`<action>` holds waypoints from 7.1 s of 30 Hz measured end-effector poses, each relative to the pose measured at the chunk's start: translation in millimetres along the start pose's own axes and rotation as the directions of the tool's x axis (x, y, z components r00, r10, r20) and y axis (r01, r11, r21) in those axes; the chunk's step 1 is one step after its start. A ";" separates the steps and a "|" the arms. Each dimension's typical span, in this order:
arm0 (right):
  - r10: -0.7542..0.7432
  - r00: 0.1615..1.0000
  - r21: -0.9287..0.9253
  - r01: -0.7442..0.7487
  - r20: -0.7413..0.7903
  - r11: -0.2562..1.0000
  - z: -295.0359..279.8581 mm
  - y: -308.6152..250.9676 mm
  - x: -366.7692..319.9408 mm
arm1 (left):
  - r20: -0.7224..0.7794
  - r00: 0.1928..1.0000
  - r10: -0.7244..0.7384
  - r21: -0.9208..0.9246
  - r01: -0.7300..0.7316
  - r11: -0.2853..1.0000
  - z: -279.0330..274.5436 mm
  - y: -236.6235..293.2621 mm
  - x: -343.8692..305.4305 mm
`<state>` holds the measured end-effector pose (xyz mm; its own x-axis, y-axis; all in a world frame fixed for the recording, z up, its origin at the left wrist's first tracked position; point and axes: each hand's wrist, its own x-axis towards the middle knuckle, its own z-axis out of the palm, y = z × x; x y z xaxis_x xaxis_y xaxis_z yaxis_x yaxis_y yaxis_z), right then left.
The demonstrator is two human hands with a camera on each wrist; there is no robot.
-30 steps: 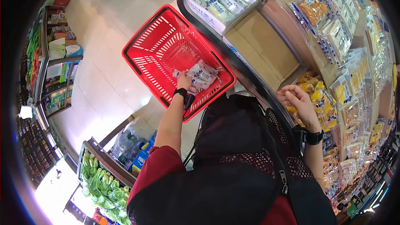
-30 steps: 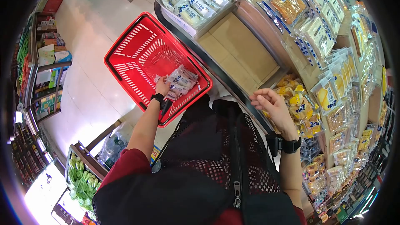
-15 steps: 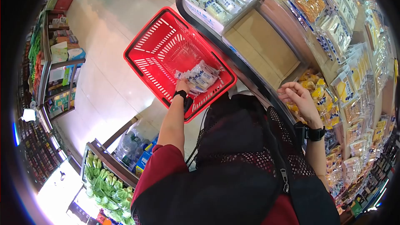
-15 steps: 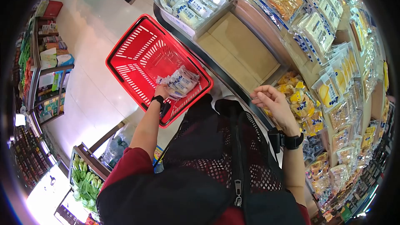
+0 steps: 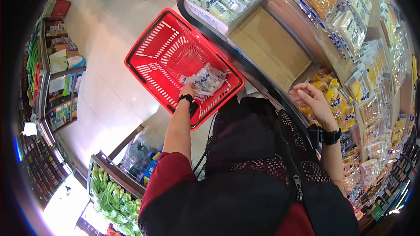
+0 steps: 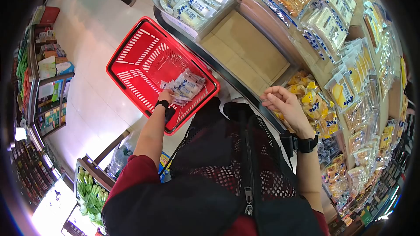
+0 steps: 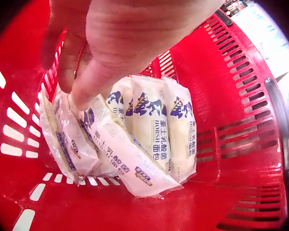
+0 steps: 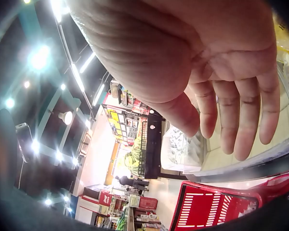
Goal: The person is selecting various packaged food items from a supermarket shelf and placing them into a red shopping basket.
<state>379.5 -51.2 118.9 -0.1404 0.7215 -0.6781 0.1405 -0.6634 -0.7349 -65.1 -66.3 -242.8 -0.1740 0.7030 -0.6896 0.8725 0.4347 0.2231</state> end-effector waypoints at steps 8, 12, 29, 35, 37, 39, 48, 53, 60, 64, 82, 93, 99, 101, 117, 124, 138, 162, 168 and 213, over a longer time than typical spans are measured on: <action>-0.072 0.997 0.057 0.070 0.028 0.996 -9.7 -2.7 14.3 | -0.114 0.961 0.252 0.143 -0.235 0.961 -79.6 28.0 -29.8; -0.126 0.991 0.086 0.123 0.033 0.989 -15.0 -8.6 9.8 | -0.260 0.872 0.414 -0.015 -0.432 0.902 -164.6 54.4 -76.5; -0.310 0.907 0.264 0.385 -0.284 0.884 -68.0 8.4 -76.4 | -0.258 0.558 0.789 0.015 -0.814 0.581 -173.0 402.5 -87.1; -0.281 0.844 0.242 0.422 -0.456 0.874 -73.1 42.4 -108.9 | -0.179 0.603 0.777 0.169 -0.759 0.628 -135.7 462.6 -62.0; -0.243 0.825 0.304 0.437 -0.509 0.847 -72.9 52.2 -113.5 | -0.339 0.573 0.746 0.199 -0.732 0.652 -122.2 472.7 -53.9; -0.234 0.822 0.288 0.426 -0.519 0.858 -74.6 58.9 -116.7 | -0.328 0.592 0.736 0.208 -0.715 0.667 -115.4 474.4 -46.6; -0.201 0.820 0.347 0.431 -0.537 0.833 -78.6 72.7 -118.5 | 0.052 0.873 0.485 -0.640 -0.343 0.687 -94.8 449.2 -44.5; -0.204 0.838 0.340 0.411 -0.507 0.846 -83.2 72.2 -115.3 | 0.236 0.828 0.509 -0.758 -0.170 0.629 -85.0 461.8 -37.7; -0.199 0.855 0.326 0.384 -0.478 0.864 -79.1 66.5 -111.1 | 0.089 0.782 0.616 -0.738 -0.364 0.569 -120.1 423.8 -72.2; -0.217 0.868 0.307 0.376 -0.446 0.874 -75.3 60.2 -104.1 | -0.266 0.705 0.658 -0.711 -0.604 0.360 -189.8 368.7 -106.2; -0.110 0.936 0.197 0.183 -0.333 0.963 -34.9 16.2 -80.9 | -0.086 0.989 -0.123 -0.287 0.094 0.953 -45.2 75.3 44.1; -0.059 0.945 0.175 0.121 -0.323 0.977 -22.3 12.8 -74.5 | -0.098 0.992 0.076 0.082 -0.068 0.994 -50.0 86.2 31.1; -0.127 0.966 0.128 0.158 -0.226 0.979 -26.1 0.1 -65.5 | -0.384 0.854 0.351 0.021 -0.371 0.928 -57.1 75.4 -2.6; -0.131 0.969 0.113 0.157 -0.210 0.981 -30.5 -4.9 -62.9 | -0.385 0.856 0.346 -0.134 -0.422 0.897 -80.4 91.1 -33.1; -0.222 0.921 0.257 0.310 -0.320 0.915 -57.4 25.8 -75.9 | -0.059 0.733 0.677 -0.809 -0.433 0.398 -191.4 347.7 -96.3; -0.154 0.883 0.285 0.302 -0.443 0.910 -54.0 45.3 -99.2 | 0.409 0.711 0.572 -0.815 0.003 0.579 -130.1 411.2 -20.0; -0.163 0.904 0.274 0.285 -0.396 0.919 -49.1 42.3 -94.8 | -0.195 0.604 0.773 0.276 -0.722 0.634 -118.7 407.4 -35.3; -0.069 0.971 0.093 0.093 -0.230 0.991 -12.4 -22.2 -56.7 | 0.040 0.992 0.118 0.159 -0.123 0.980 -44.7 70.6 33.6; -0.060 0.993 0.050 0.065 -0.106 0.997 -1.6 -12.5 -13.9 | -0.058 0.979 0.197 0.088 -0.192 0.978 -49.8 75.2 18.1; -0.611 0.758 -0.973 -0.203 -0.228 0.111 -3.6 42.4 135.8 | -0.029 0.999 0.032 -0.705 -0.043 0.708 -32.6 -4.6 -25.4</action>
<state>369.9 19.4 -4.4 0.0311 0.9976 -0.0625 0.9976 -0.0271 0.0637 -79.6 -67.7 -203.9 -0.1595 0.7326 -0.6617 0.3033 0.6742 0.6734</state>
